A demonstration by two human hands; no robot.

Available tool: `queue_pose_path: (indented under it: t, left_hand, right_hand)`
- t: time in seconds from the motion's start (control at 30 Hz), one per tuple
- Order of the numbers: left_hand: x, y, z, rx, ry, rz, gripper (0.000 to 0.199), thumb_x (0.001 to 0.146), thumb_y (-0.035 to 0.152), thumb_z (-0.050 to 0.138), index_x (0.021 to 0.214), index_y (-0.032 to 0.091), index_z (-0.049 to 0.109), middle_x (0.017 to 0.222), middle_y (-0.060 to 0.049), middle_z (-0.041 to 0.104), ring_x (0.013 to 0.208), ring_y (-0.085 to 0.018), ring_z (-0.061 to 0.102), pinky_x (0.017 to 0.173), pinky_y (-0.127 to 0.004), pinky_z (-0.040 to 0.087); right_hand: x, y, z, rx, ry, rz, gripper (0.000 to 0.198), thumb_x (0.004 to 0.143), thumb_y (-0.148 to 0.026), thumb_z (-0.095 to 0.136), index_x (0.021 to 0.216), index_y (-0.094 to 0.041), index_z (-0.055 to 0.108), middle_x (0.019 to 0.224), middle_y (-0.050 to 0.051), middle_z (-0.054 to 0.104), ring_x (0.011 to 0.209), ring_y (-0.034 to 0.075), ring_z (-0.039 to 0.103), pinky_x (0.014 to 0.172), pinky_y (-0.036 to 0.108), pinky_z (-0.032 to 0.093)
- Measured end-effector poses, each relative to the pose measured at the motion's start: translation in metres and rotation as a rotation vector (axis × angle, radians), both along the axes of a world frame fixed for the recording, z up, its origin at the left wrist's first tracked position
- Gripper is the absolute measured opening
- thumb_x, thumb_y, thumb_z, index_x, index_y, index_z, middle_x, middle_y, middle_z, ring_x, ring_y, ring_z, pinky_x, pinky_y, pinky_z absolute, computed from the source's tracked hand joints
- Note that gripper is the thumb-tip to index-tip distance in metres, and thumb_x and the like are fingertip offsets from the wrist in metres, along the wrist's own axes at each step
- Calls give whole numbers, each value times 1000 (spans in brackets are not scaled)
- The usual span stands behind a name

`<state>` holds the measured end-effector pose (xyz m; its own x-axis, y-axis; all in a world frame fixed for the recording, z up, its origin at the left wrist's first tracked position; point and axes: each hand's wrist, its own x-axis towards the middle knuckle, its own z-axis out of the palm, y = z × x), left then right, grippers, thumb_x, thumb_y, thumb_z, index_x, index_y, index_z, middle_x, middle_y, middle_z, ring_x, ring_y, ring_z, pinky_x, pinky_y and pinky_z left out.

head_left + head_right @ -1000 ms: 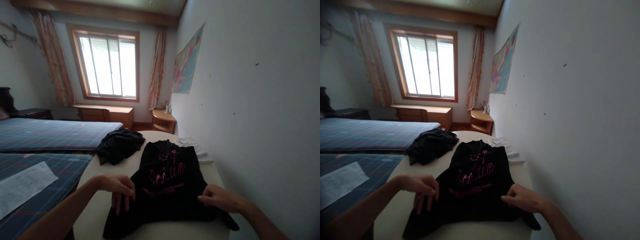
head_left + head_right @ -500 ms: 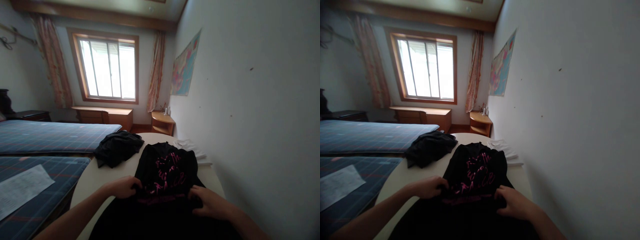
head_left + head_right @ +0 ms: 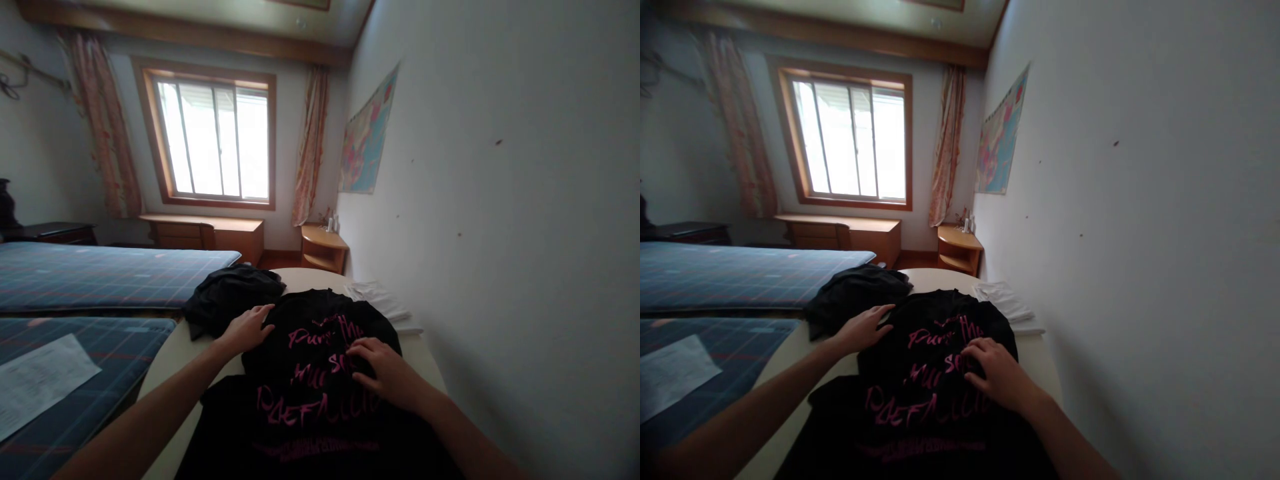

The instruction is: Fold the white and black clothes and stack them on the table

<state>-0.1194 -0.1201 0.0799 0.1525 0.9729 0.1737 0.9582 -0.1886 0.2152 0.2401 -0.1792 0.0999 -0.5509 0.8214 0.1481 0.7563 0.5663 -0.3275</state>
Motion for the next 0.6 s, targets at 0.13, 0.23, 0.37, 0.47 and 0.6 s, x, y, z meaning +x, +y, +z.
queue_pose_path:
  t: [0.13, 0.23, 0.37, 0.47, 0.6]
  left_hand:
    - [16, 10, -24, -103, 54, -74, 70, 84, 26, 59, 150, 26, 35, 145, -12, 49, 129, -28, 52, 103, -37, 43]
    - [19, 3, -25, -149, 74, -115, 50, 83, 20, 56, 133, 20, 56, 131, -12, 61, 121, -28, 58, 102, -35, 44]
    - [8, -6, -4, -396, 41, -204, 29, 84, 40, 58, 105, 24, 70, 98, -6, 73, 89, -25, 70, 79, -34, 55]
    - [-3, -3, 9, -623, 35, -133, 35, 92, 46, 44, 98, 21, 69, 82, -6, 73, 67, -23, 71, 61, -32, 55]
    - [-11, 12, 7, -282, 129, 110, 33, 95, 38, 39, 106, 19, 63, 101, -14, 72, 93, -32, 70, 79, -42, 53]
  right_hand:
    - [-11, 6, -21, -60, -48, 88, 63, 78, -39, 68, 138, -27, 53, 143, 9, 50, 132, 28, 43, 112, 43, 32]
    - [-18, 0, -30, -119, -38, 155, 51, 80, -36, 66, 130, -28, 61, 131, 8, 59, 121, 26, 52, 106, 40, 39]
    - [-24, -14, -26, -189, -3, 240, 39, 73, -35, 73, 112, -27, 72, 116, 4, 65, 107, 22, 58, 98, 31, 44]
    - [-30, -24, -22, -252, -21, 341, 36, 70, -36, 76, 105, -28, 75, 113, 1, 67, 99, 18, 63, 91, 25, 46]
    - [-37, -24, -12, -306, -74, 392, 28, 78, -36, 69, 103, -28, 75, 98, -1, 73, 86, 16, 67, 80, 22, 47]
